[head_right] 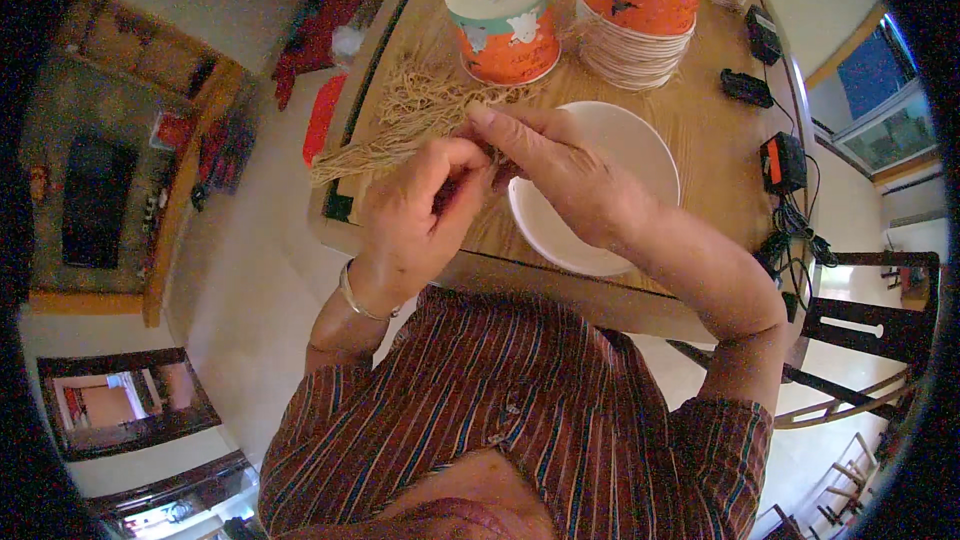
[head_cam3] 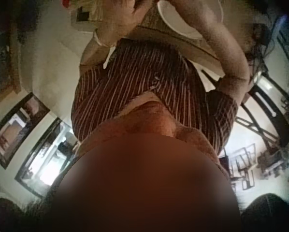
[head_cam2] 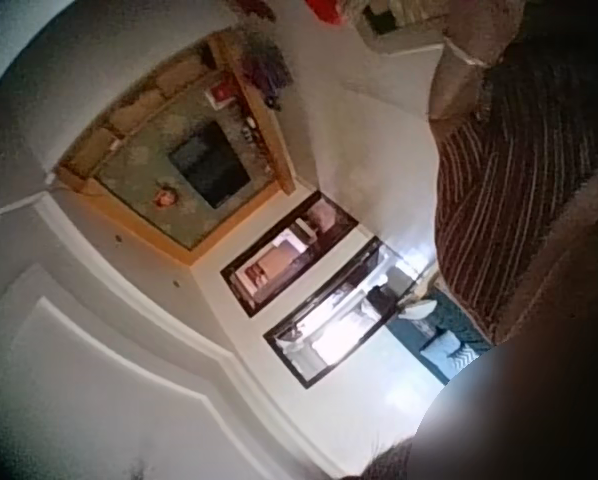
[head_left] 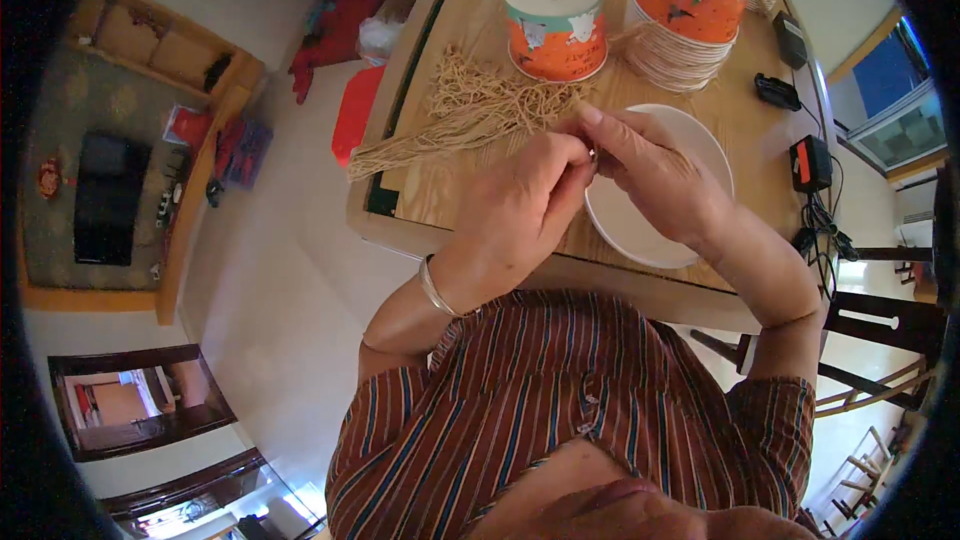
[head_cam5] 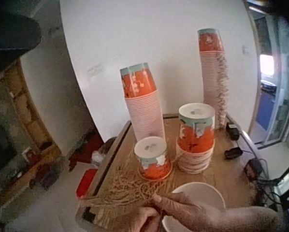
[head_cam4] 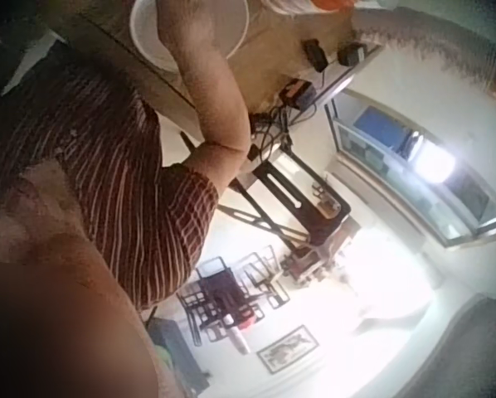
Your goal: Threading a string through holes in a paper bucket for assembly.
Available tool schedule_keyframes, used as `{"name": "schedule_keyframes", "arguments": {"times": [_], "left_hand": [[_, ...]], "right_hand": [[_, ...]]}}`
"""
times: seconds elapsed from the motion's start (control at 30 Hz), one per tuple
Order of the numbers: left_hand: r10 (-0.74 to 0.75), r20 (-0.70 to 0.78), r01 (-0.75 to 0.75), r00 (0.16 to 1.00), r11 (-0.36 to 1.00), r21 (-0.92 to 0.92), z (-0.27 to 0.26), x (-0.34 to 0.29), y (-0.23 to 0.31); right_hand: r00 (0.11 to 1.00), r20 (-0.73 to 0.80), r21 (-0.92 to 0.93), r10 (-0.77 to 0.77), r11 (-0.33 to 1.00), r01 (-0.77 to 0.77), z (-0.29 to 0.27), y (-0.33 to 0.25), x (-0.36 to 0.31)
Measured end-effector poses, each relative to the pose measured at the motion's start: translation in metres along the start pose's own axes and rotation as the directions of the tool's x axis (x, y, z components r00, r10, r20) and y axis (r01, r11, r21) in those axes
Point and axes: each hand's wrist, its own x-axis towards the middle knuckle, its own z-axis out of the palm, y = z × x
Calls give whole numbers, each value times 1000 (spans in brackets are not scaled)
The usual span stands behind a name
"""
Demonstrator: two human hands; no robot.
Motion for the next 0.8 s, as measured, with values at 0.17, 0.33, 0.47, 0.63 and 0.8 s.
{"name": "schedule_keyframes", "arguments": {"times": [0.17, 0.33, 0.47, 0.63, 0.8], "left_hand": [[-12, 69, 8, 998, 998, 62, 18, -14, -5], [-62, 63, 62, 996, 998, -3, 32, -28, -6], [-107, 81, 113, 991, 992, -62, 40, -35, -3], [-79, 116, 100, 990, 978, -182, 51, -50, 0], [-44, 294, 138, 955, 941, -310, 47, -56, 3]], "right_hand": [[996, -89, 118, -19, 993, 29, -4, 3, -1], [998, -58, 258, -6, 966, 21, -7, 2, -4], [998, -62, 322, -6, 946, 26, -8, -1, -6], [999, -32, 370, 22, 929, -9, -9, -5, -12], [997, -30, 169, 71, 983, -65, -6, -7, -21]]}}
